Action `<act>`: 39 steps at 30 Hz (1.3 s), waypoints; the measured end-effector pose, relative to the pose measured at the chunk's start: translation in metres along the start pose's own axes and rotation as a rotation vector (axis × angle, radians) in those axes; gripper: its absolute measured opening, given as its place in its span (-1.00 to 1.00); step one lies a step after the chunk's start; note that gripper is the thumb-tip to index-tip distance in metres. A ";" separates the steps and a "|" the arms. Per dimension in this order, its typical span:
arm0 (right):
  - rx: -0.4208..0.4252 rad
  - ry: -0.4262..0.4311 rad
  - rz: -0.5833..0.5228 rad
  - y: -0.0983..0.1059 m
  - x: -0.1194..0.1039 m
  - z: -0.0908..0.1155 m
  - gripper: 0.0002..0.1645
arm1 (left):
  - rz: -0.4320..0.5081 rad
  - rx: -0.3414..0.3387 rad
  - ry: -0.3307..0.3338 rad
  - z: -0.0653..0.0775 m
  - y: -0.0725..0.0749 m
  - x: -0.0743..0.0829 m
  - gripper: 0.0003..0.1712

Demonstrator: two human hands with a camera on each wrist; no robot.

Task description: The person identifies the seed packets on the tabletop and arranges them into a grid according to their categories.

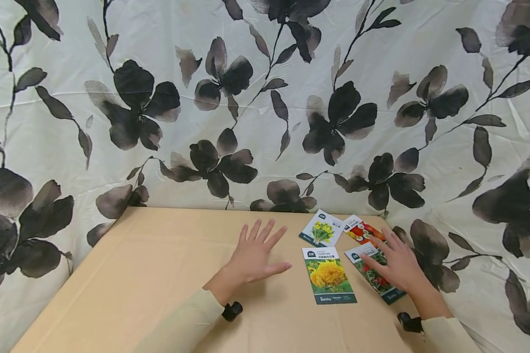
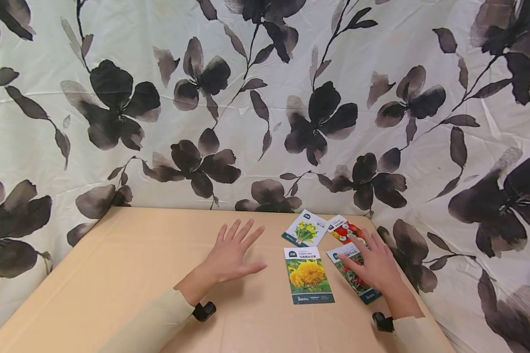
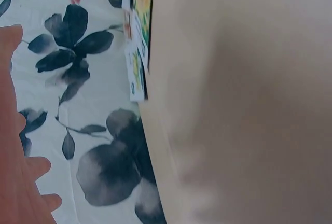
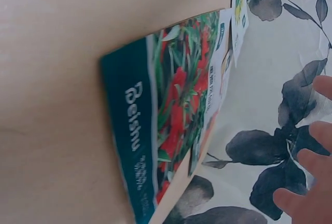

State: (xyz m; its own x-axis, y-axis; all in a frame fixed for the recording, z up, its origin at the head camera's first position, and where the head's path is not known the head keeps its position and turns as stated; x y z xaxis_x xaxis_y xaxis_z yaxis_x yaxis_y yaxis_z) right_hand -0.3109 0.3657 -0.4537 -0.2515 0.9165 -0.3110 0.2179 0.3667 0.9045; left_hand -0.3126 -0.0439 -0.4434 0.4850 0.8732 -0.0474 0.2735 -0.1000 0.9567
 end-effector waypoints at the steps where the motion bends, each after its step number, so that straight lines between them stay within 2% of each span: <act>1: -0.016 -0.019 -0.007 -0.001 0.001 0.001 0.01 | 0.013 -0.007 -0.006 -0.001 -0.001 0.004 0.05; 7: -0.094 -0.080 -0.043 -0.009 0.006 0.011 0.02 | 0.052 -0.042 -0.002 -0.010 -0.007 0.027 0.03; 14: -0.150 -0.102 -0.057 -0.011 0.012 0.013 0.05 | 0.084 -0.084 0.003 -0.023 -0.014 0.051 0.03; 21: -0.216 -0.136 -0.136 -0.012 0.015 0.008 0.06 | 0.062 -0.135 -0.011 -0.031 -0.031 0.073 0.03; 29: -0.273 -0.164 -0.204 -0.018 0.021 0.011 0.03 | 0.079 -0.174 -0.032 -0.035 -0.046 0.091 0.01; 34: -0.330 -0.206 -0.234 -0.021 0.030 0.010 0.04 | 0.054 -0.185 -0.048 -0.039 -0.047 0.103 -0.01; 39: -0.340 -0.183 -0.243 -0.022 0.035 0.008 0.00 | 0.023 -0.209 -0.034 -0.043 -0.047 0.115 -0.04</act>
Point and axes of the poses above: each hand's wrist, its own z-axis away from the middle knuckle, its own y-axis out of the back of the hand, x = y × z, the point moved 2 cm from there along -z, towards the middle knuckle, and after that the axes turned 12 degrees about -z, right-handed, at the moved point
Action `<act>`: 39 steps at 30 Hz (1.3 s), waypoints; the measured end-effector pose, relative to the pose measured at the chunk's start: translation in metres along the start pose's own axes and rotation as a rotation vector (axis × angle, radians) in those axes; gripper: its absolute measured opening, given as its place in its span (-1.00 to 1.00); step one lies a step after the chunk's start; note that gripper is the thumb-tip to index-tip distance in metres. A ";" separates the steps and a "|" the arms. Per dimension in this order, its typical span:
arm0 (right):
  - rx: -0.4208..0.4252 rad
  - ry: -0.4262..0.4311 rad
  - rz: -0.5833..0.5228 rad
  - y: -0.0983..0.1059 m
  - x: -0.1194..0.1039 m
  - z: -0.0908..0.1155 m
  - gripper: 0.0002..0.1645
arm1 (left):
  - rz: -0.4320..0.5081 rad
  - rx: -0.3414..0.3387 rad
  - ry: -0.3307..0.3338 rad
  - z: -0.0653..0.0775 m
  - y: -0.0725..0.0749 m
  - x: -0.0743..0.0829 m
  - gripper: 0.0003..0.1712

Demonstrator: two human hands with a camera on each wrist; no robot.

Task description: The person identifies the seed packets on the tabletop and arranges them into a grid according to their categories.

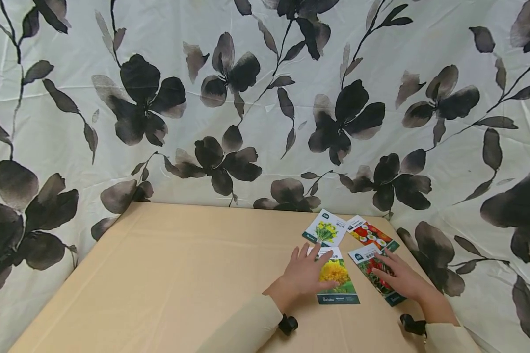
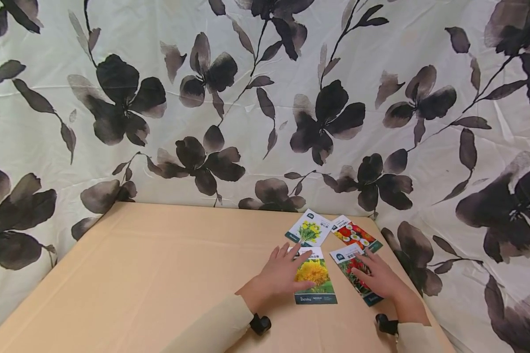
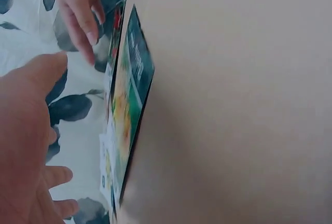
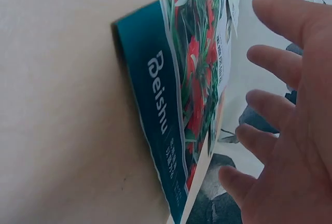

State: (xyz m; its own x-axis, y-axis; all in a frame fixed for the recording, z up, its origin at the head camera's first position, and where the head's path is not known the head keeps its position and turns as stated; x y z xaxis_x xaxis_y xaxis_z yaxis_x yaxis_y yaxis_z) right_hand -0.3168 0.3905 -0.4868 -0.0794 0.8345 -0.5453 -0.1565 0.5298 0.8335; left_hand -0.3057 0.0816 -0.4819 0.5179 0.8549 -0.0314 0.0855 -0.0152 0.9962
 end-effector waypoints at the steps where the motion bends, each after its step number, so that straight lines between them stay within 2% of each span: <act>1: 0.002 0.010 -0.003 0.000 0.001 0.000 -0.02 | 0.003 -0.010 0.005 -0.001 -0.001 0.002 -0.05; 4: -0.001 0.046 -0.005 0.000 0.002 0.000 -0.10 | -0.014 -0.027 0.008 -0.003 -0.004 0.008 -0.05; 10: -0.027 0.049 -0.007 -0.001 0.002 0.000 -0.19 | -0.039 -0.043 0.017 -0.010 -0.012 0.021 -0.11; 18: -0.067 0.067 -0.007 -0.001 -0.004 -0.001 -0.28 | -0.016 -0.090 0.048 -0.017 -0.009 0.040 -0.20; 23: -0.084 0.072 0.006 -0.003 -0.008 -0.003 -0.28 | -0.042 -0.107 0.065 -0.019 -0.013 0.043 -0.22; 29: -0.103 0.082 0.022 -0.008 -0.007 -0.006 -0.33 | -0.021 -0.123 0.059 -0.020 -0.017 0.045 -0.25; 39: -0.118 0.110 0.058 -0.013 -0.003 -0.012 -0.36 | -0.065 -0.125 0.054 -0.018 -0.015 0.049 -0.31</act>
Point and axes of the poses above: each hand's wrist, its own z-axis away from the middle knuckle, its own y-axis out of the back of the hand, x = y × z, the point moved 2 cm from there along -z, towards the middle knuckle, and after that the axes turned 12 degrees about -z, right-handed, at the moved point
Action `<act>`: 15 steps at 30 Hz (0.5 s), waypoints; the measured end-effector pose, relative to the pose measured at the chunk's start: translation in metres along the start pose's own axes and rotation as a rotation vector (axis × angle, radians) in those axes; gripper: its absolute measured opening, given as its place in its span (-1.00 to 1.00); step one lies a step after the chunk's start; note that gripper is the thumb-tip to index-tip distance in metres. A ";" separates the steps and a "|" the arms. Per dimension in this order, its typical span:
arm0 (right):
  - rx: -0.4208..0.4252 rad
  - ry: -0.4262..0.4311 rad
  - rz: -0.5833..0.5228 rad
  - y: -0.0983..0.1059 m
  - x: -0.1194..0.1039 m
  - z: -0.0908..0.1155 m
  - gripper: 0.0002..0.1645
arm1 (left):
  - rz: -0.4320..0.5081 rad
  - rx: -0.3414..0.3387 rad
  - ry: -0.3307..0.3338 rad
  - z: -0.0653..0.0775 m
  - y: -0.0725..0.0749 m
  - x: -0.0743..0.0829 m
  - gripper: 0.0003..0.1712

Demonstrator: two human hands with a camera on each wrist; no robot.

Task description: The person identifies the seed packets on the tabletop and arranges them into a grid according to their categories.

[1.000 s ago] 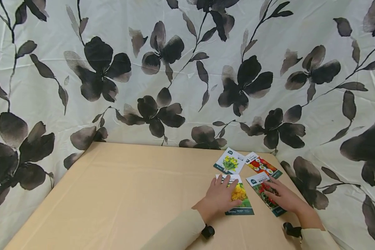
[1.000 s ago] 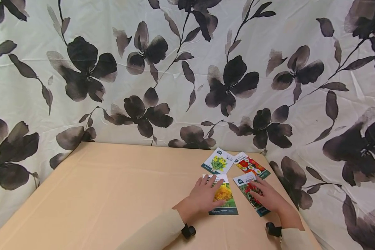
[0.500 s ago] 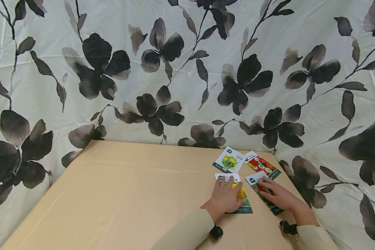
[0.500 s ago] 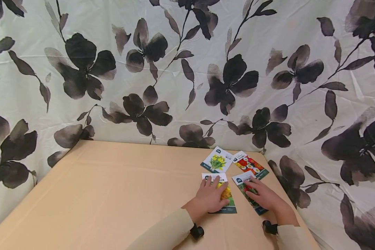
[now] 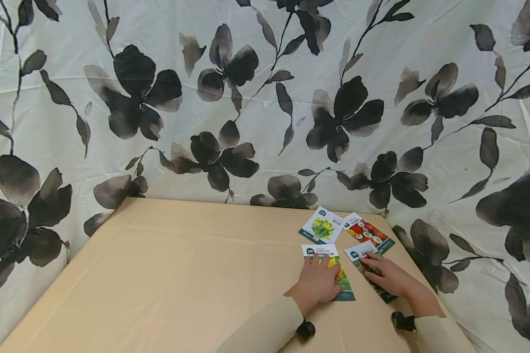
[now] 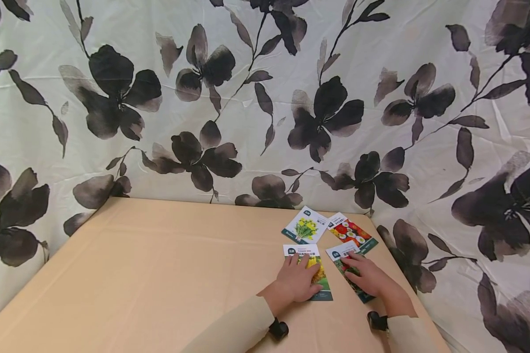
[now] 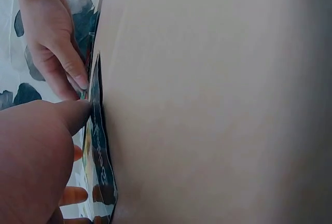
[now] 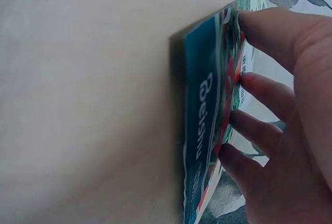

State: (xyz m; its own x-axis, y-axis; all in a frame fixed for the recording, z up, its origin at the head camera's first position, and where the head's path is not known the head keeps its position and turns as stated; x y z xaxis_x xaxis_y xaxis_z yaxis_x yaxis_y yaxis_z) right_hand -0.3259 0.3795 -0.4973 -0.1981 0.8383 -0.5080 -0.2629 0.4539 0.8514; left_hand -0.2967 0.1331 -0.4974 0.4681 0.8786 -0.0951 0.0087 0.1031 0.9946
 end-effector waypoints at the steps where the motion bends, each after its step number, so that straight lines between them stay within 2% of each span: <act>1: 0.001 -0.001 0.002 0.000 0.000 0.000 -0.37 | 0.000 -0.003 0.000 0.000 0.000 0.000 -0.32; 15: 0.050 -0.010 0.077 -0.003 -0.008 0.004 -0.41 | -0.051 -0.011 -0.006 -0.003 -0.005 0.001 -0.36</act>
Point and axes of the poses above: each hand's wrist, its own z-axis away from the middle knuckle, its own y-axis out of the back of the hand, x = y × z, the point moved 2 cm from there along -z, towards the middle knuckle, and after that the axes turned 12 degrees about -z, right-handed, at the moved point
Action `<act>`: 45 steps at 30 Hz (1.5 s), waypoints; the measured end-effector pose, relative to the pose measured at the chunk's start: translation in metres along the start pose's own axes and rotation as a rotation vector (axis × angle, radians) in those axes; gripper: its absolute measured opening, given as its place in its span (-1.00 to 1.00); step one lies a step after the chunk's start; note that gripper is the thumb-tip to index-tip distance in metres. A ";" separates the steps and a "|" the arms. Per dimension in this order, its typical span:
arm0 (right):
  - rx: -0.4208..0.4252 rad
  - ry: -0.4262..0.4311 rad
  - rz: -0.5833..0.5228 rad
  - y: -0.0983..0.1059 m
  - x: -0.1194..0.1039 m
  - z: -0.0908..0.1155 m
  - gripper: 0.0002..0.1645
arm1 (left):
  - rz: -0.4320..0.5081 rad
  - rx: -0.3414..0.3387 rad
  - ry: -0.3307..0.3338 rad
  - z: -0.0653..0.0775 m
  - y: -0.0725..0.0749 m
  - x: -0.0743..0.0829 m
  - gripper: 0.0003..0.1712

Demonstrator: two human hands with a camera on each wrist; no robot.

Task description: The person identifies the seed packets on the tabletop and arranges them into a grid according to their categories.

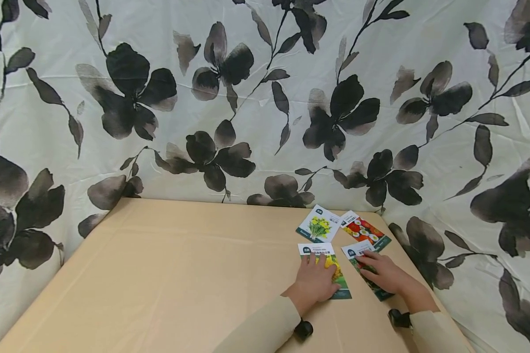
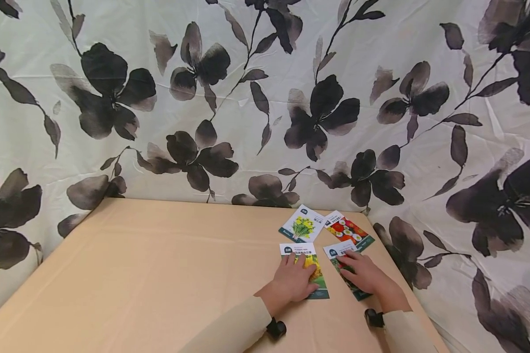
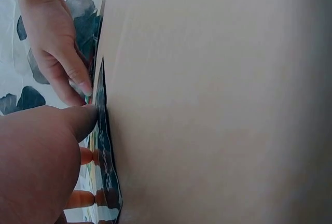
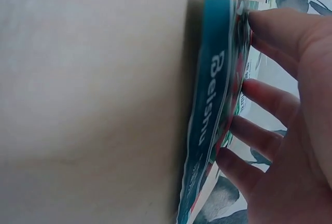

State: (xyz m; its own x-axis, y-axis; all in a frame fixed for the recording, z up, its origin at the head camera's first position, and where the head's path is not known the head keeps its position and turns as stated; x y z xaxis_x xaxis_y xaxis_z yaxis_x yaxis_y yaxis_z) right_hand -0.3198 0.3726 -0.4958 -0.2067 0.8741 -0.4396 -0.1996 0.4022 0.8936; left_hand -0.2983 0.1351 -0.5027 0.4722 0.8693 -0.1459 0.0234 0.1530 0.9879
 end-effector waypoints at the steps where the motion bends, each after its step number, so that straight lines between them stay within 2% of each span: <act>1: 0.001 -0.002 0.008 0.000 -0.001 0.000 -0.41 | 0.002 0.000 0.001 0.000 -0.001 0.000 -0.36; 24: -0.008 -0.010 0.062 -0.001 -0.010 0.001 -0.41 | 0.035 -0.018 -0.007 0.004 0.004 -0.002 -0.39; 34: 0.003 -0.018 0.116 0.001 -0.017 0.001 -0.41 | 0.021 -0.010 -0.008 0.005 0.008 -0.002 -0.41; 45: -0.002 -0.034 0.118 0.000 -0.017 0.000 -0.40 | 0.003 0.018 -0.004 0.004 0.005 0.001 -0.48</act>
State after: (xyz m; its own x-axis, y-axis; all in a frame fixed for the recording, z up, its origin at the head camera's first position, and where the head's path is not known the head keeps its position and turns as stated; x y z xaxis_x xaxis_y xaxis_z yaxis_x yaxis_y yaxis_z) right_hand -0.3163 0.3576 -0.4888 -0.1957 0.9241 -0.3283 -0.1779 0.2957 0.9386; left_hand -0.2943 0.1352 -0.4977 0.4755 0.8681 -0.1429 0.0378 0.1421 0.9891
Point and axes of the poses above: each hand's wrist, its own z-axis away from the middle knuckle, its own y-axis out of the back of the hand, x = y × z, the point moved 2 cm from there along -z, towards the middle knuckle, and after that the axes turned 12 degrees about -z, right-handed, at the moved point
